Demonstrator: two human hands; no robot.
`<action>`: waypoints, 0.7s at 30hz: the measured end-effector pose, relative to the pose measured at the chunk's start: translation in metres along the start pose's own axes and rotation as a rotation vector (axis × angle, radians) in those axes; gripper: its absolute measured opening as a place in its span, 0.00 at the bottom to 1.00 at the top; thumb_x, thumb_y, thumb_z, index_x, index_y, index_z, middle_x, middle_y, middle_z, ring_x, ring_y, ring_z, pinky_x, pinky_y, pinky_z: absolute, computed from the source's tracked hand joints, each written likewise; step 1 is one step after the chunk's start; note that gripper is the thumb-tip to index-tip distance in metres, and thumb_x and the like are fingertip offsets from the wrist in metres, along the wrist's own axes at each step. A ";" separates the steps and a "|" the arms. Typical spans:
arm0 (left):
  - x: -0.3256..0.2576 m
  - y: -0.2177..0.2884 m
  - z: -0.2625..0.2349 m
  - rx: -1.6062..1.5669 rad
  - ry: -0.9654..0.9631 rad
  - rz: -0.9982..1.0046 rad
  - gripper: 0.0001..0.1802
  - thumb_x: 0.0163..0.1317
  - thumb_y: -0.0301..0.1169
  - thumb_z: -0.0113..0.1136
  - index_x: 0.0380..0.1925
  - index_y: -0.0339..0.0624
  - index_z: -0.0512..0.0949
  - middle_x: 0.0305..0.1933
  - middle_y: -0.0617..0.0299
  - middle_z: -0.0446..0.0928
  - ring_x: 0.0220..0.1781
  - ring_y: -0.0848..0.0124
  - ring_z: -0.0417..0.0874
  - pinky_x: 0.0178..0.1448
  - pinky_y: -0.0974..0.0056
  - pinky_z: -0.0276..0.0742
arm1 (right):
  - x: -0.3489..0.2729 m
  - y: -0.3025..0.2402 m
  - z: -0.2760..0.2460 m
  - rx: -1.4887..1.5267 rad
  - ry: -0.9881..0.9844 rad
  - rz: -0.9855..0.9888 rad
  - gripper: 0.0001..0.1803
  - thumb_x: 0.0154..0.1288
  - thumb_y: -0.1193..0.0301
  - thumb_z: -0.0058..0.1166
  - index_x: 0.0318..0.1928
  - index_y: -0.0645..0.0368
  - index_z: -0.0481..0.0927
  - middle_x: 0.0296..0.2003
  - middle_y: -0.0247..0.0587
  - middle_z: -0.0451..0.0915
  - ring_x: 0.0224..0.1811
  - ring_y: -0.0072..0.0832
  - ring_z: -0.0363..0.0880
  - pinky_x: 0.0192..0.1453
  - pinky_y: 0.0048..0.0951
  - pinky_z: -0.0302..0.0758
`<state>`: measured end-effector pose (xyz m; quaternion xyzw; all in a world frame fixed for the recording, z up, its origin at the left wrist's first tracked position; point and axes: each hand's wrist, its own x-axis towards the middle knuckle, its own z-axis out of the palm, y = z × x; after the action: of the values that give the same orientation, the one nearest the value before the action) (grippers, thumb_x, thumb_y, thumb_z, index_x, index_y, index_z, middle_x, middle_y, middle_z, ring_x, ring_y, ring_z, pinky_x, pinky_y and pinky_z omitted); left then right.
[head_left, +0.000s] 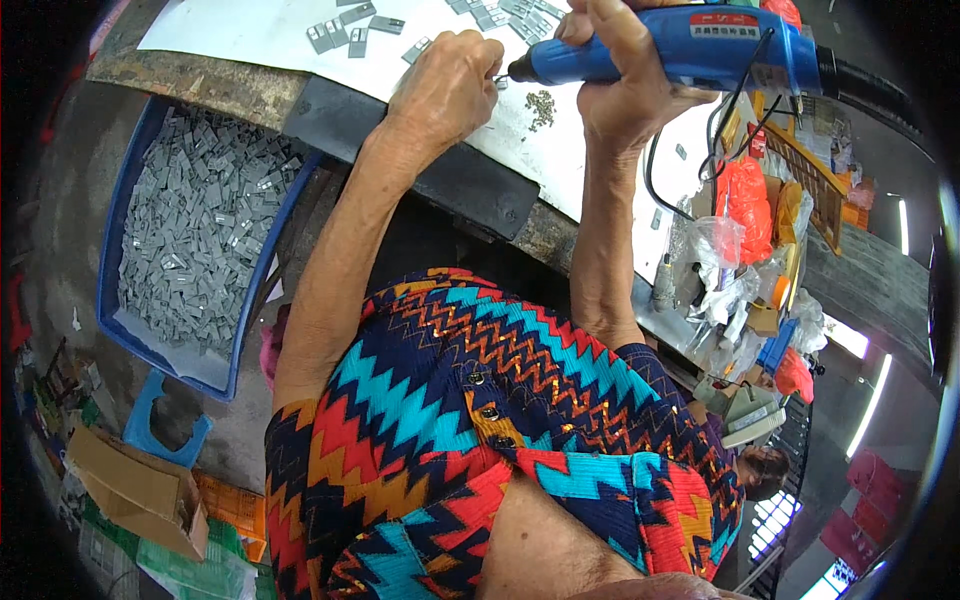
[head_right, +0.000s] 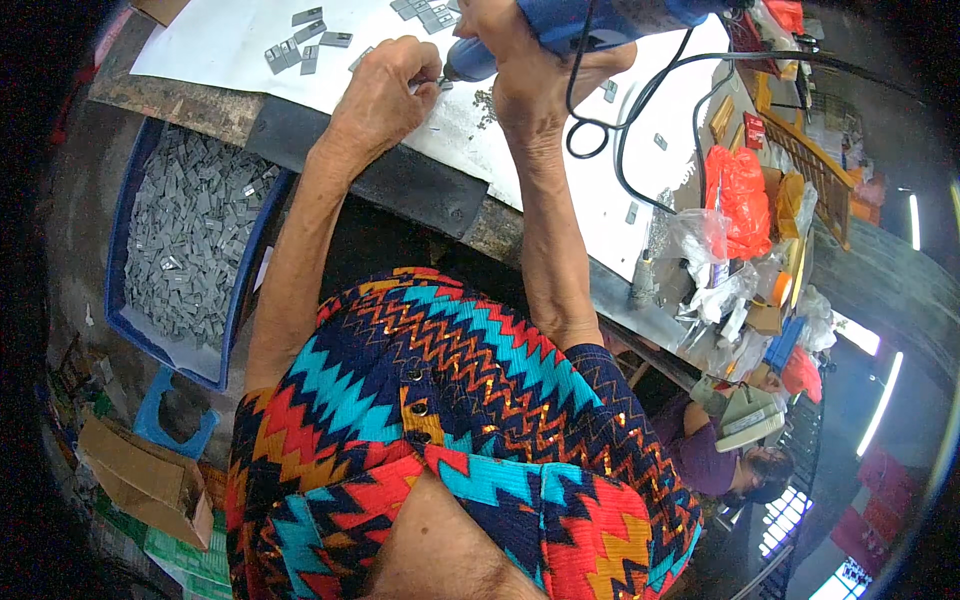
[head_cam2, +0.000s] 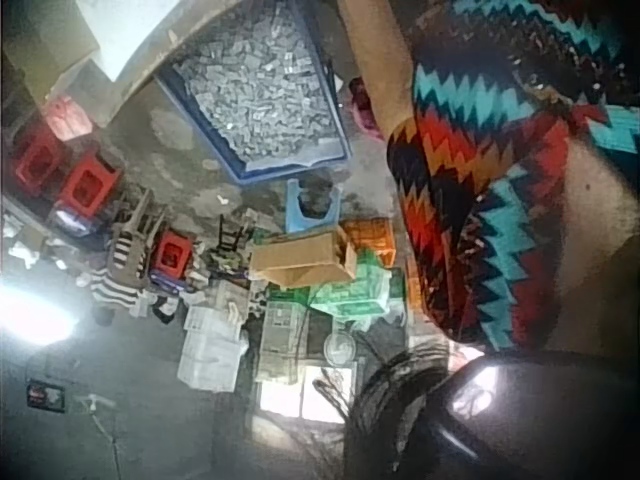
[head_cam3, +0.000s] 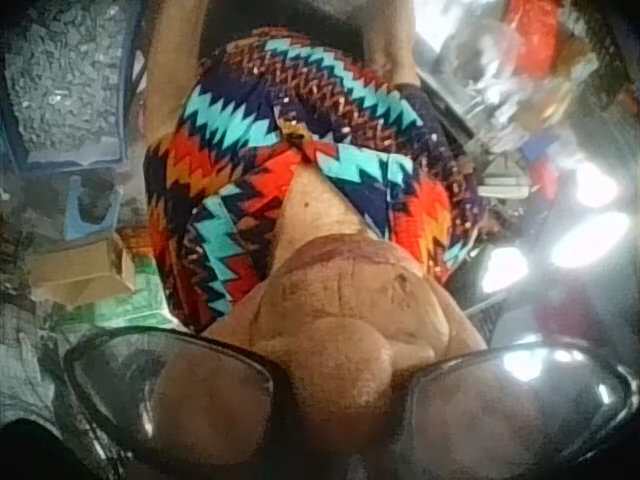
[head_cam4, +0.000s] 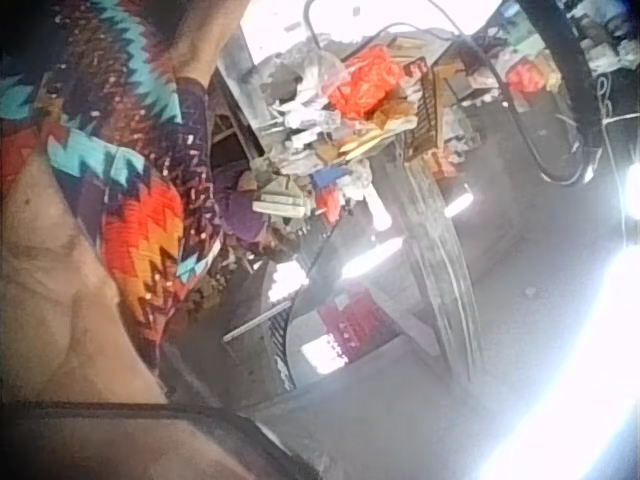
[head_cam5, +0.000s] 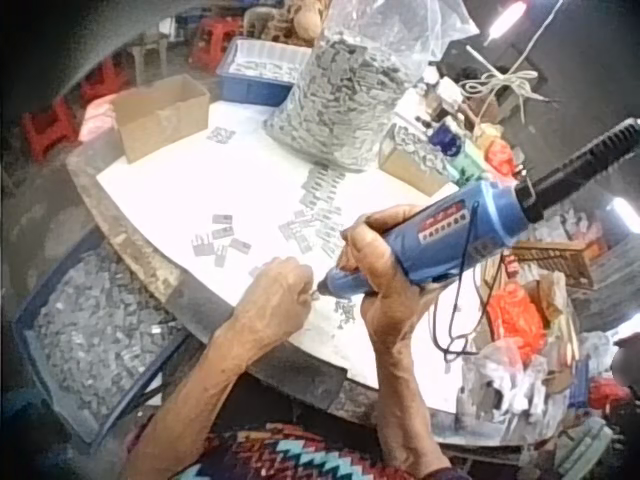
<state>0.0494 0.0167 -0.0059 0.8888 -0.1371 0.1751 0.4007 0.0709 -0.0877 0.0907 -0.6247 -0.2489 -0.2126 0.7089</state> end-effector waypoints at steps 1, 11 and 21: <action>0.001 0.000 0.000 0.000 0.000 0.002 0.06 0.46 0.21 0.62 0.27 0.37 0.76 0.28 0.56 0.75 0.32 0.63 0.76 0.39 0.60 0.74 | -0.001 0.000 0.001 -0.030 0.017 -0.022 0.04 0.49 0.80 0.54 0.28 0.65 0.73 0.20 0.39 0.74 0.17 0.23 0.72 0.24 0.23 0.72; 0.003 0.000 -0.002 -0.041 -0.023 -0.034 0.07 0.45 0.20 0.62 0.25 0.36 0.75 0.27 0.57 0.74 0.32 0.64 0.76 0.37 0.62 0.73 | 0.000 0.000 -0.002 -0.044 -0.069 0.005 0.04 0.48 0.80 0.54 0.26 0.65 0.73 0.19 0.37 0.73 0.17 0.21 0.71 0.23 0.22 0.71; 0.004 -0.001 -0.002 -0.132 -0.043 -0.040 0.06 0.44 0.19 0.61 0.23 0.35 0.73 0.25 0.57 0.73 0.30 0.65 0.76 0.36 0.62 0.73 | 0.002 0.006 -0.002 -0.178 -0.107 0.077 0.05 0.46 0.80 0.55 0.26 0.65 0.74 0.19 0.37 0.74 0.16 0.21 0.72 0.20 0.21 0.71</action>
<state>0.0531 0.0186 -0.0037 0.8665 -0.1390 0.1386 0.4590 0.0768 -0.0886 0.0870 -0.7047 -0.2423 -0.1728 0.6441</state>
